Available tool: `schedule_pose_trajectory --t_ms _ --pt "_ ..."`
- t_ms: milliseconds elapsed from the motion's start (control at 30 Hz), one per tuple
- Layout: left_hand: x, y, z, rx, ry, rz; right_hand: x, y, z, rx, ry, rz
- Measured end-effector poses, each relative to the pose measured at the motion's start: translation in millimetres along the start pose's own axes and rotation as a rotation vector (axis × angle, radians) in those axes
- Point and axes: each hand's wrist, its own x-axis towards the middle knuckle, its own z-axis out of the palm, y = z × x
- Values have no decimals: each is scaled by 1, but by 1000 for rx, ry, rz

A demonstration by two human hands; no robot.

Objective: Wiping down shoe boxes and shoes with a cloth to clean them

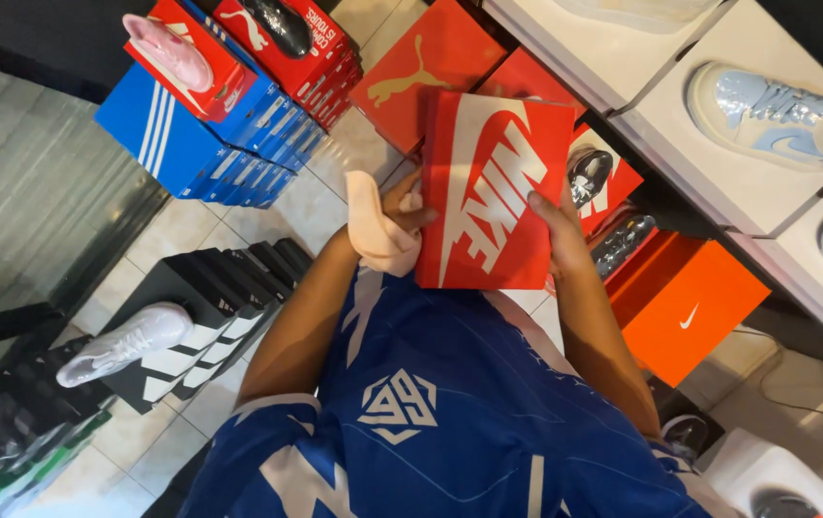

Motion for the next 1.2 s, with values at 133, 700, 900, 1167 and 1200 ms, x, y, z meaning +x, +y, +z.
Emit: schedule_pose_trajectory --t_ms 133,700,900,1167,1200 --pt "9 100 -29 -757 243 -219 9 8 9 -110 -24 10" --pt "-196 -289 -195 -552 673 -380 124 99 315 -722 -411 166" --pt "-229 -193 -357 -1230 951 -669 210 209 468 -925 -649 155" --pt "-262 -340 -449 -1105 1114 -792 317 432 535 -1058 -739 127" --pt "-267 -367 -450 -1104 1110 -806 317 437 551 -1055 -735 139"
